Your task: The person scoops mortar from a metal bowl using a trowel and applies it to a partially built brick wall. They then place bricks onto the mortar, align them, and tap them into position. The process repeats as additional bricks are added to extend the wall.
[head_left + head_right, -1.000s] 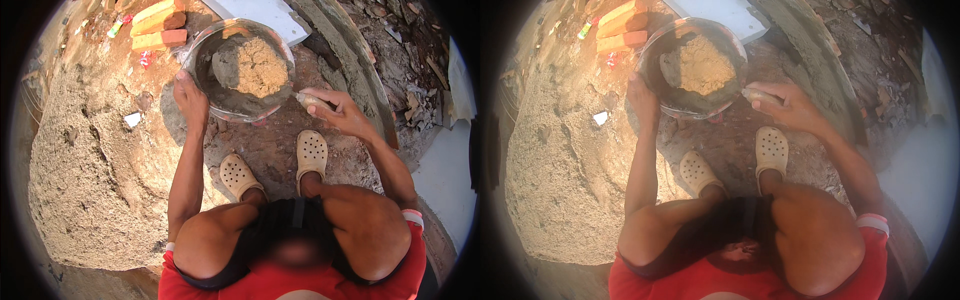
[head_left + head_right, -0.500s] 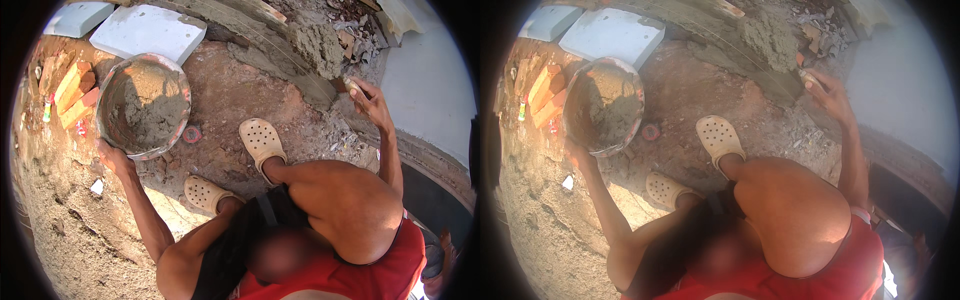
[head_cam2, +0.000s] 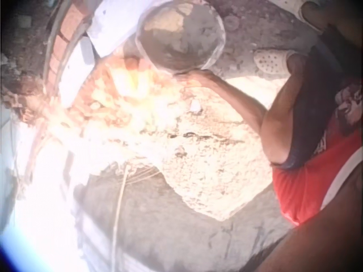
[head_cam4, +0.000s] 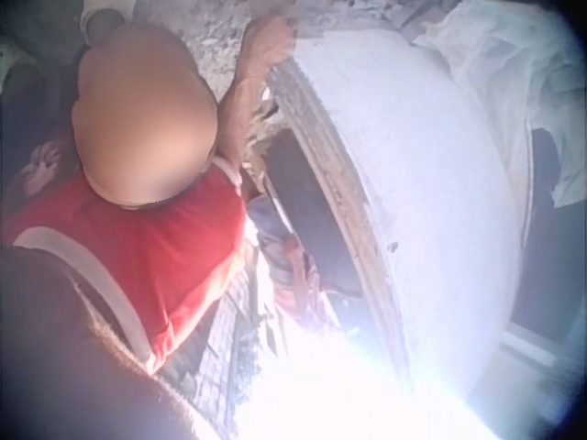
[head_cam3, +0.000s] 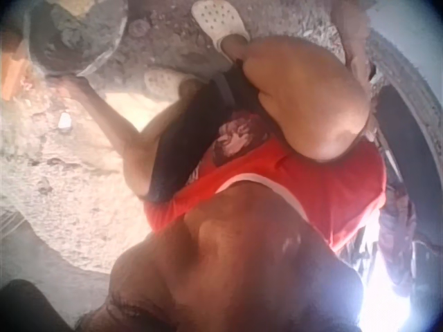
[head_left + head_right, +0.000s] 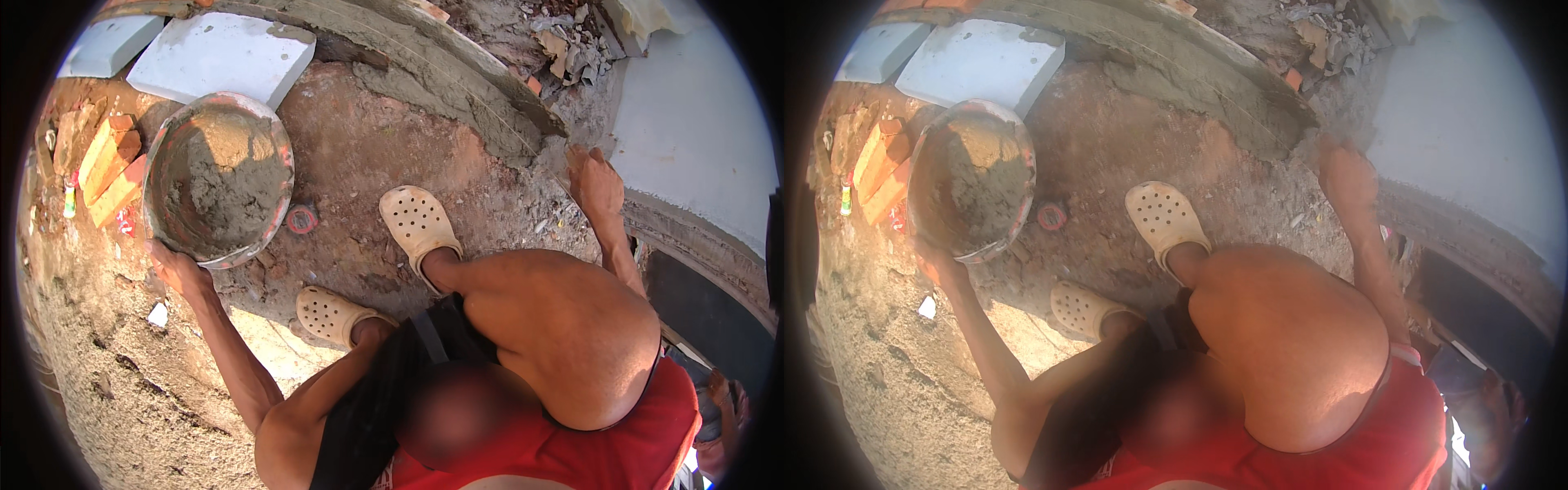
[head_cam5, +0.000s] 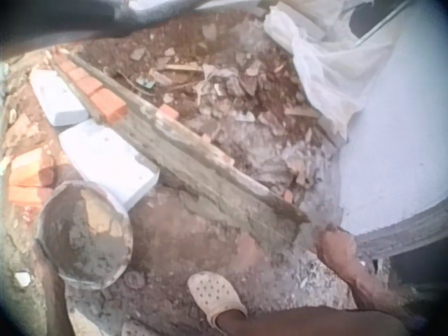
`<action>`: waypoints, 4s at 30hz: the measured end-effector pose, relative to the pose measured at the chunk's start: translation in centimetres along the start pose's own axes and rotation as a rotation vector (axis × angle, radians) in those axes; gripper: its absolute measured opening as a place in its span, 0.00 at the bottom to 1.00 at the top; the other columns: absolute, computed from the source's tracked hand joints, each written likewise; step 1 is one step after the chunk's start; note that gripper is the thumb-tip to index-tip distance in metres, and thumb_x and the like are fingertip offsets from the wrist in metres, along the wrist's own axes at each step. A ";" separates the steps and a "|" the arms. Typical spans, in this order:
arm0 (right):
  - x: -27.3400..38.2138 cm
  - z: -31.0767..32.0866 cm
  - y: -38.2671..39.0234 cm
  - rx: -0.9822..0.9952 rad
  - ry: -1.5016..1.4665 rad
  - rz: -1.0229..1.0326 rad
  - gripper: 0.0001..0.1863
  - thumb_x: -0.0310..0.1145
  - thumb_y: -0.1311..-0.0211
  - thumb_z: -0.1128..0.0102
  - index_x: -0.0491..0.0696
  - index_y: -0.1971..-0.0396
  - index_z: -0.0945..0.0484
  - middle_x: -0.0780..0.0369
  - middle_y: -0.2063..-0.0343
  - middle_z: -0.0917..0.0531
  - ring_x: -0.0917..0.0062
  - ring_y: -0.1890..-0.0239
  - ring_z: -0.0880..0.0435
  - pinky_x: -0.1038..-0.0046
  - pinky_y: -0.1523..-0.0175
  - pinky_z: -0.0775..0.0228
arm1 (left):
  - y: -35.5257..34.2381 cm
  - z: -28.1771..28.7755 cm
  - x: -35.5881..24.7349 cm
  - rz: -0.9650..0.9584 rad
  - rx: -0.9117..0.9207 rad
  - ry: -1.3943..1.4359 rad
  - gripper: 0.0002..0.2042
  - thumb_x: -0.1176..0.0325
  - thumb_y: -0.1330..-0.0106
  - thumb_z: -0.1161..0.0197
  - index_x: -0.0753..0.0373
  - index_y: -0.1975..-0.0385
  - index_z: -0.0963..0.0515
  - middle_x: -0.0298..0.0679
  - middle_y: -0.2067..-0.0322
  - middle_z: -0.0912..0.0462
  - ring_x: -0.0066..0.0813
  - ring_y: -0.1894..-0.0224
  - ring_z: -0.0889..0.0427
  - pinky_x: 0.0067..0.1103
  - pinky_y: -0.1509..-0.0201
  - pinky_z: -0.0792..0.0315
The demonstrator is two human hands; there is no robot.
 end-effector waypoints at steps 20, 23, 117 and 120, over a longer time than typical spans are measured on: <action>-0.9 4.4 -4.3 0.371 -0.311 0.165 0.13 0.36 0.31 0.45 0.42 0.62 0.17 0.58 0.84 0.23 0.72 0.87 0.23 0.65 0.81 0.31 | -1.6 0.4 1.6 0.010 0.028 0.075 0.31 0.47 0.18 0.54 0.78 0.44 0.28 0.52 0.47 0.20 0.39 0.51 0.22 0.34 0.44 0.25; -2.5 4.1 -3.6 0.323 -0.221 0.206 0.13 0.36 0.34 0.43 0.41 0.64 0.16 0.52 0.78 0.18 0.60 0.78 0.17 0.58 0.71 0.26 | -1.9 0.5 1.7 -0.022 0.003 0.041 0.31 0.48 0.18 0.54 0.79 0.46 0.27 0.52 0.47 0.21 0.38 0.52 0.22 0.34 0.45 0.25; 43.8 16.9 -33.3 -0.416 -0.706 0.785 0.41 0.56 0.48 0.29 0.57 0.33 0.24 0.51 0.42 0.27 0.55 0.40 0.32 0.55 0.35 0.38 | 2.5 -4.5 -23.5 0.117 0.720 -0.449 0.26 0.56 0.28 0.31 0.65 0.38 0.26 0.39 0.48 0.18 0.27 0.44 0.21 0.26 0.40 0.27; 44.3 16.9 -33.4 -0.443 -0.692 0.796 0.42 0.56 0.48 0.27 0.57 0.33 0.25 0.52 0.43 0.27 0.56 0.41 0.32 0.55 0.37 0.37 | 3.7 -3.0 -23.5 0.153 0.709 -0.459 0.27 0.57 0.28 0.32 0.66 0.36 0.27 0.41 0.45 0.19 0.27 0.43 0.21 0.27 0.39 0.27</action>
Point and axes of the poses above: each hand's wrist, its own y-axis away from the middle knuckle, its own z-axis out of the back of the hand, x = y × z, the point moved 5 cm from there along -y, towards the middle knuckle
